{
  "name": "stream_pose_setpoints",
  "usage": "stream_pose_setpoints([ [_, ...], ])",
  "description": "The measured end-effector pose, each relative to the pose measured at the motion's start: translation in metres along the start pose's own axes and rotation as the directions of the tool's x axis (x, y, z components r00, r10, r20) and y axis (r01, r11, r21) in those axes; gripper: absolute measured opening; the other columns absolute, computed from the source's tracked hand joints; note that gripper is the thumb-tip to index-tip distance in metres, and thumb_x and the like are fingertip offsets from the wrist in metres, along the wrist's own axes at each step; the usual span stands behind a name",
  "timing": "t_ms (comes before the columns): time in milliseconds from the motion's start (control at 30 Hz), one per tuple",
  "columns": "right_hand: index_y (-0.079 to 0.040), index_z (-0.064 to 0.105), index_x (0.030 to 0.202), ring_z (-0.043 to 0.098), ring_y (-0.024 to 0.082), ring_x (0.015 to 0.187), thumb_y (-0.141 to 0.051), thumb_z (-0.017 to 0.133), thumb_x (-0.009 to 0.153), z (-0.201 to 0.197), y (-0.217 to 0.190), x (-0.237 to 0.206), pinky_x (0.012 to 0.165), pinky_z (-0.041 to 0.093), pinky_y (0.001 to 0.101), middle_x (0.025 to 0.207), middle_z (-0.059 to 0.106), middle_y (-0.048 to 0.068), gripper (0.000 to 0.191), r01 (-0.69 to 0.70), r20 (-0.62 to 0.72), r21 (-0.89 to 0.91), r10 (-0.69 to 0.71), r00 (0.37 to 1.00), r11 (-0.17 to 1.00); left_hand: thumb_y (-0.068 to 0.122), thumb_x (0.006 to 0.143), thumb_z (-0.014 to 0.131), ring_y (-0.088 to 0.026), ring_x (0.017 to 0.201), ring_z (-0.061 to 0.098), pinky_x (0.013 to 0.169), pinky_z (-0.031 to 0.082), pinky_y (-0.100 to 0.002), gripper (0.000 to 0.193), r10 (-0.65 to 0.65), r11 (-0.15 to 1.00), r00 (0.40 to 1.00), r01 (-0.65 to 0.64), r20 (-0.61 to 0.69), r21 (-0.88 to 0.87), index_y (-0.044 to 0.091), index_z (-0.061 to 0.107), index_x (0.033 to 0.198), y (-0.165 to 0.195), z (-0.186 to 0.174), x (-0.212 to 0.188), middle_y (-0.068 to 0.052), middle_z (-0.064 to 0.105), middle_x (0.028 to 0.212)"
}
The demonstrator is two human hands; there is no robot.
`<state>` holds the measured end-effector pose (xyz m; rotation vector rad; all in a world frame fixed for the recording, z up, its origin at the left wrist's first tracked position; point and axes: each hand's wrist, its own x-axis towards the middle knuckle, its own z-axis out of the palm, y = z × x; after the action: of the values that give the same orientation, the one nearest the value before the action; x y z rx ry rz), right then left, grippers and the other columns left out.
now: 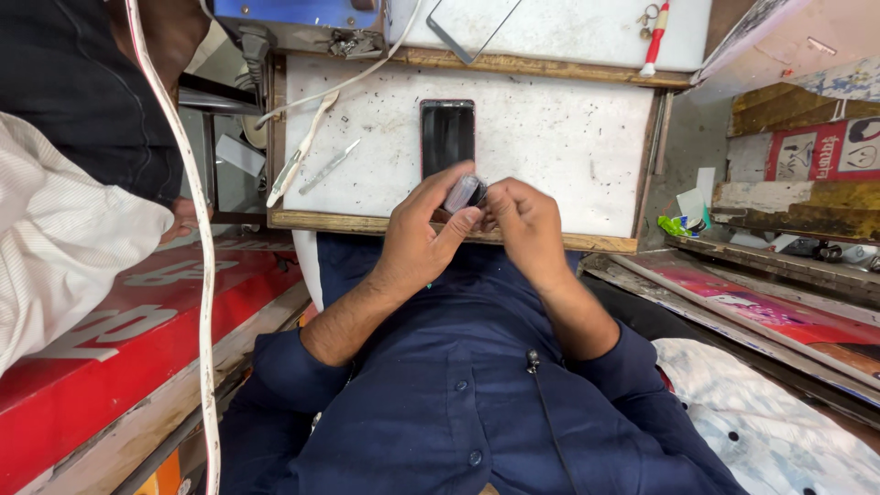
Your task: The person uses a small tool to scrape residue from the edges of a smartphone, then wipes the screen and a separate glass panel with a cloth and liquid. The person places the glass panel on the table and continues wiping the phone.
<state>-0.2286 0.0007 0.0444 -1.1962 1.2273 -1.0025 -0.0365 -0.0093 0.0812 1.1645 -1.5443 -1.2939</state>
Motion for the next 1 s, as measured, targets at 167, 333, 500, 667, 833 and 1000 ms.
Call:
stream_pose_setpoints([
  [167, -0.003, 0.064, 0.103, 0.06, 0.014, 0.059, -0.033, 0.048, 0.112, -0.079, 0.005, 0.074, 0.055, 0.051, 0.0277, 0.075, 0.069, 0.008, 0.035, -0.113, -0.316, 0.203, 0.175, 0.932, 0.973, 0.018, 0.105, 0.065, -0.012, 0.104, 0.065, 0.084, 0.057, -0.026, 0.051, -0.079, 0.988, 0.996, 0.072, -0.05, -0.138, 0.003, 0.047, 0.15, -0.015, -0.01, -0.003, -0.012, 0.063, 0.14],
  [333, 0.002, 0.031, 0.161, 0.074, 0.024, 0.103, -0.05, 0.053, 0.107, -0.179, -0.035, 0.141, 0.075, 0.058, 0.0299, 0.139, 0.068, 0.024, 0.078, 0.103, -0.375, 0.575, 0.149, 0.915, 0.812, 0.013, 0.103, 0.063, -0.01, 0.101, 0.063, 0.081, 0.054, -0.023, 0.045, -0.158, 0.97, 0.981, 0.132, -0.113, -0.202, 0.003, 0.052, 0.146, -0.036, -0.028, -0.021, -0.011, 0.065, 0.136],
  [500, -0.008, 0.052, 0.146, 0.073, 0.019, 0.086, -0.035, 0.061, 0.11, -0.163, -0.016, 0.108, 0.062, 0.056, 0.0286, 0.129, 0.072, 0.017, 0.046, 0.179, -0.434, 0.309, -0.029, 0.9, 0.934, 0.011, 0.102, 0.064, -0.01, 0.095, 0.066, 0.074, 0.054, -0.023, 0.031, -0.168, 0.986, 0.938, 0.163, -0.302, -0.041, 0.002, 0.063, 0.132, -0.056, -0.058, -0.036, -0.008, 0.072, 0.118],
  [667, -0.001, 0.064, 0.11, 0.07, 0.016, 0.078, -0.01, 0.067, 0.11, -0.126, 0.037, 0.065, 0.058, 0.054, 0.0265, 0.103, 0.073, 0.012, 0.01, 0.169, -0.481, -0.022, -0.159, 0.863, 0.985, 0.007, 0.101, 0.068, -0.017, 0.089, 0.072, 0.071, 0.058, -0.028, 0.024, -0.01, 0.954, 0.888, 0.146, -0.46, 0.26, 0.002, 0.068, 0.124, -0.068, -0.095, -0.038, -0.01, 0.075, 0.109],
  [833, 0.0, 0.059, 0.105, 0.067, 0.014, 0.077, -0.009, 0.066, 0.111, -0.112, 0.062, 0.032, 0.059, 0.051, 0.0252, 0.096, 0.07, 0.011, 0.013, 0.187, -0.448, -0.109, -0.217, 0.868, 0.976, 0.006, 0.094, 0.074, -0.026, 0.083, 0.071, 0.066, 0.056, -0.036, 0.026, 0.161, 0.802, 0.879, 0.148, -0.448, 0.578, 0.003, 0.07, 0.119, -0.066, -0.12, -0.024, -0.013, 0.073, 0.105],
  [1000, -0.003, 0.054, 0.1, 0.065, 0.012, 0.071, -0.021, 0.055, 0.116, -0.101, 0.067, 0.018, 0.062, 0.049, 0.0238, 0.08, 0.063, 0.005, 0.024, 0.171, -0.395, -0.166, -0.225, 0.891, 0.971, 0.008, 0.094, 0.073, -0.025, 0.079, 0.071, 0.067, 0.056, -0.037, 0.023, 0.143, 0.825, 0.914, 0.102, -0.38, 0.556, 0.005, 0.071, 0.117, -0.061, -0.104, -0.014, -0.009, 0.073, 0.101],
])
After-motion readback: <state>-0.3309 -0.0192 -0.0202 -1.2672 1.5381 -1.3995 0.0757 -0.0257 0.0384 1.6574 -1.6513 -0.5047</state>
